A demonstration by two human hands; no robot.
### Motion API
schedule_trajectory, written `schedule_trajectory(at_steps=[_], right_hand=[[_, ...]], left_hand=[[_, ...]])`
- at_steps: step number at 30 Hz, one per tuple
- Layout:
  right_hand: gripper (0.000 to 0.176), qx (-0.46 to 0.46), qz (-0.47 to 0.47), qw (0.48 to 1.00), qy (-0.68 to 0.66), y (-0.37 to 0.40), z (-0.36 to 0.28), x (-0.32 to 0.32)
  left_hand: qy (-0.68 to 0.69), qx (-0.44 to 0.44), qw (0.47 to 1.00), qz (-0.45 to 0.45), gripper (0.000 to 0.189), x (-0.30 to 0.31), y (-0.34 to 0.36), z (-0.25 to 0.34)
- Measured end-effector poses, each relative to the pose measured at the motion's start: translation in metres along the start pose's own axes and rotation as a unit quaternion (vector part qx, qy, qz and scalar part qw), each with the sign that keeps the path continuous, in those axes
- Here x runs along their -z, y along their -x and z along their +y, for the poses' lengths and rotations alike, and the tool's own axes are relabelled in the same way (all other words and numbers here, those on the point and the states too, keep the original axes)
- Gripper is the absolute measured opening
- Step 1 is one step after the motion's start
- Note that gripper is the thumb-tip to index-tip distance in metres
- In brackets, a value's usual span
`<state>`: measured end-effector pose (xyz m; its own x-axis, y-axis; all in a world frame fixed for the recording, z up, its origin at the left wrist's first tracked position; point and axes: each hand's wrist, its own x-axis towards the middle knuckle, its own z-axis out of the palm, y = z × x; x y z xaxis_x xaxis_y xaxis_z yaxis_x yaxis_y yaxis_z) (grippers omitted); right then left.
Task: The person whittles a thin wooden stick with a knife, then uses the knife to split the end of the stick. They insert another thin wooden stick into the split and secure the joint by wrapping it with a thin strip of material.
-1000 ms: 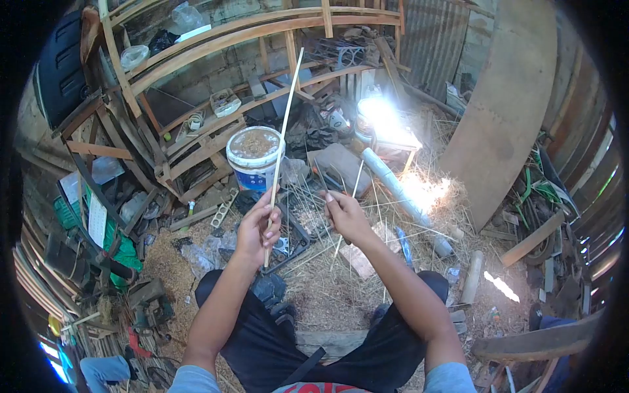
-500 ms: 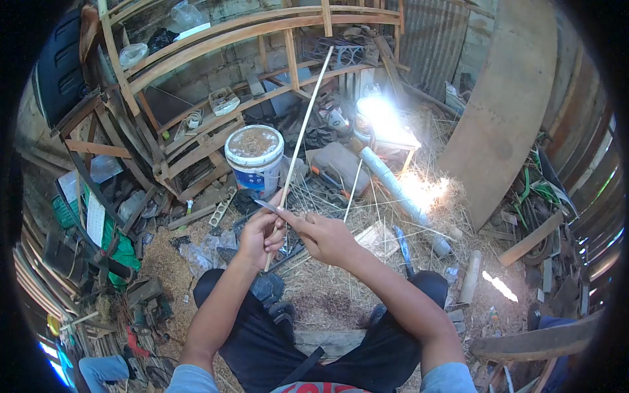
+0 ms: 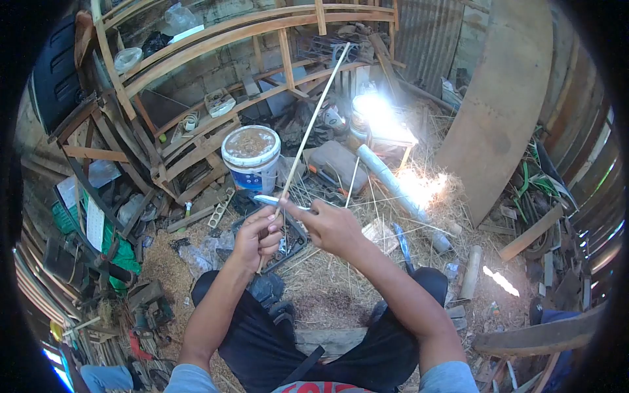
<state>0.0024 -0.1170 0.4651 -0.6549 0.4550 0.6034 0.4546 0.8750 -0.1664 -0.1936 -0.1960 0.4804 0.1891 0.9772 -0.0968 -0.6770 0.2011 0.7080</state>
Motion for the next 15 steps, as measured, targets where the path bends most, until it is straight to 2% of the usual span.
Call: schedule_trajectory(at_steps=[8, 13, 15], right_hand=[[0.067, -0.06, 0.041, 0.997, 0.019, -0.001, 0.029, 0.012], [0.054, -0.088, 0.101, 0.991, -0.025, 0.0, 0.059, 0.015], [0.055, -0.116, 0.083, 0.99, -0.021, 0.002, 0.062, 0.024]], left_hand=[[-0.037, 0.018, 0.999, -0.019, 0.054, 0.001, 0.005, -0.007], [-0.064, 0.05, 0.996, -0.021, 0.055, 0.001, 0.013, -0.01], [-0.087, 0.056, 0.994, -0.018, 0.056, 0.005, 0.016, -0.013]])
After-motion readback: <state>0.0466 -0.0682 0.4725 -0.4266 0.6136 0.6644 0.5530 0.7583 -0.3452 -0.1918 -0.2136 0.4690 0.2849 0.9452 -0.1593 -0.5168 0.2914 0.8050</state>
